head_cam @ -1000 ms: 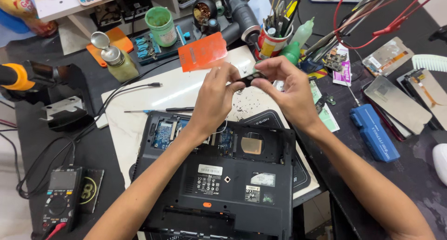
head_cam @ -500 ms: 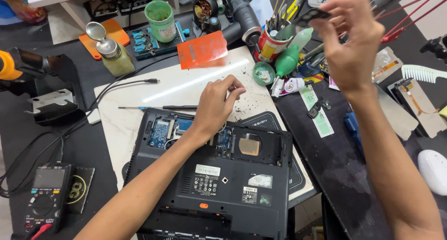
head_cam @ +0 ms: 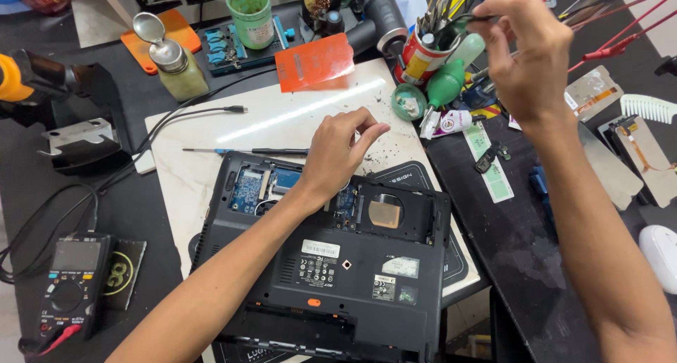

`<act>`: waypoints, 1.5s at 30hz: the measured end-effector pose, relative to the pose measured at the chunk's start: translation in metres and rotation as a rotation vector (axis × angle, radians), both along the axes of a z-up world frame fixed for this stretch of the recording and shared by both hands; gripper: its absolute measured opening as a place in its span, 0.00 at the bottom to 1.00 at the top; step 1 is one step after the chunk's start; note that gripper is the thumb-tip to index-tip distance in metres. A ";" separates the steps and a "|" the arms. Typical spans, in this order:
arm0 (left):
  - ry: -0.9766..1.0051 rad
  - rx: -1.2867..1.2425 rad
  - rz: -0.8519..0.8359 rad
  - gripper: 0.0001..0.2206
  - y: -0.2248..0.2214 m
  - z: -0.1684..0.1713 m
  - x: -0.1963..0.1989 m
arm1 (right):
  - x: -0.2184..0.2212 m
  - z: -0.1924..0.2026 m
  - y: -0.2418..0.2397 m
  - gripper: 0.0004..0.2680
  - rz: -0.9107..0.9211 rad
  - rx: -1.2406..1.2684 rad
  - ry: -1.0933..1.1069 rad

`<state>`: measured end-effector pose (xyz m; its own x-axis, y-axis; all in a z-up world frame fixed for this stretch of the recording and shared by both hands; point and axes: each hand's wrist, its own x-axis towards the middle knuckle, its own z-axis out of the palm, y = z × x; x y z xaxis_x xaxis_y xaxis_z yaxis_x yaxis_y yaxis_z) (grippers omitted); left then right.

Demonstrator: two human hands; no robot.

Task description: The person removes a keyboard from its packaging, closes a laptop, flips it over, and uses a screwdriver to remove several screws from the bottom casing before sliding out a drive.

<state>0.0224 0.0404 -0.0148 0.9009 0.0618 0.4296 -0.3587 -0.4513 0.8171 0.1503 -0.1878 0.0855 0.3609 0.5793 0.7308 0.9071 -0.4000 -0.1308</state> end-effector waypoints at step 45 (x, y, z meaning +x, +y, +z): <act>0.439 0.273 0.367 0.18 0.101 0.038 -0.182 | -0.221 -0.099 -0.092 0.32 -0.234 -0.143 1.488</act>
